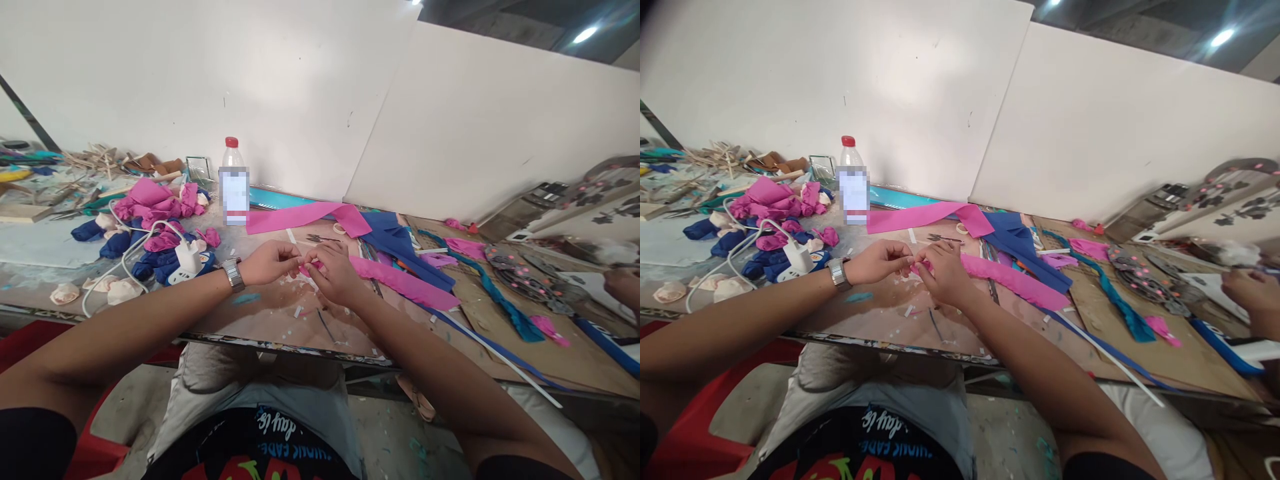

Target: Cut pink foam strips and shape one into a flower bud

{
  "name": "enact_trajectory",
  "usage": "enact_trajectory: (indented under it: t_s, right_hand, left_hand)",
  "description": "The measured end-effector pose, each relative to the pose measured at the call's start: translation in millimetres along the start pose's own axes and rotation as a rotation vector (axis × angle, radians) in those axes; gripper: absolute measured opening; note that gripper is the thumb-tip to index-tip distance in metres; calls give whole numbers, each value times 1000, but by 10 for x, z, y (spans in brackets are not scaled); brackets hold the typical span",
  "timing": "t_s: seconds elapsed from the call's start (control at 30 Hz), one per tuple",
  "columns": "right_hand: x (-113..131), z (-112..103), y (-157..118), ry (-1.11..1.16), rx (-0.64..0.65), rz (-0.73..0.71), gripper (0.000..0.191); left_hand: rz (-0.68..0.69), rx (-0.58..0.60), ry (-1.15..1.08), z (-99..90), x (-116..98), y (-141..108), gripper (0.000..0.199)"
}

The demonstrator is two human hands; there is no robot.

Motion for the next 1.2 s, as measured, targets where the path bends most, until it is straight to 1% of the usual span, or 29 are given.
enact_trajectory:
  t_s: [0.13,0.37,0.57,0.77,0.93,1.07,1.2]
  right_hand:
    - [-26,8,11,47,-22,49,15]
    - [-9,-12,20,33,-42,44,14]
    - [-31,8,15,36,-50,72,15]
    - [-73,25,11,34,-44,131,15]
    - [-68,12,14,39,-65,122,14]
    - [-73,18,11,42,-47,126,16]
    - [-71,23,8,36,-33,146,18]
  left_hand:
    - [162,-99,215,-44,-79,-32,37]
    - [256,-116,312,-47,-108,-52,32]
    - [448,-157,473,-49,-172,-66,24]
    - [456,-188,467,-57,-128,-63,20]
    - [447,-225,452,-66,-116,-67,19]
    - [459,-220,414,-72,-142,-74,18]
    - [442,-212,428,-75,-159,-74,20]
Point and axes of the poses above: each hand's wrist, its own y-axis towards the middle knuckle, its own z-axis out of the palm, x = y × z, the point moved 4 cm from there along y, towards the middle knuckle, and after that the axes turned 12 degrees about -x, right-handed, at the moved point
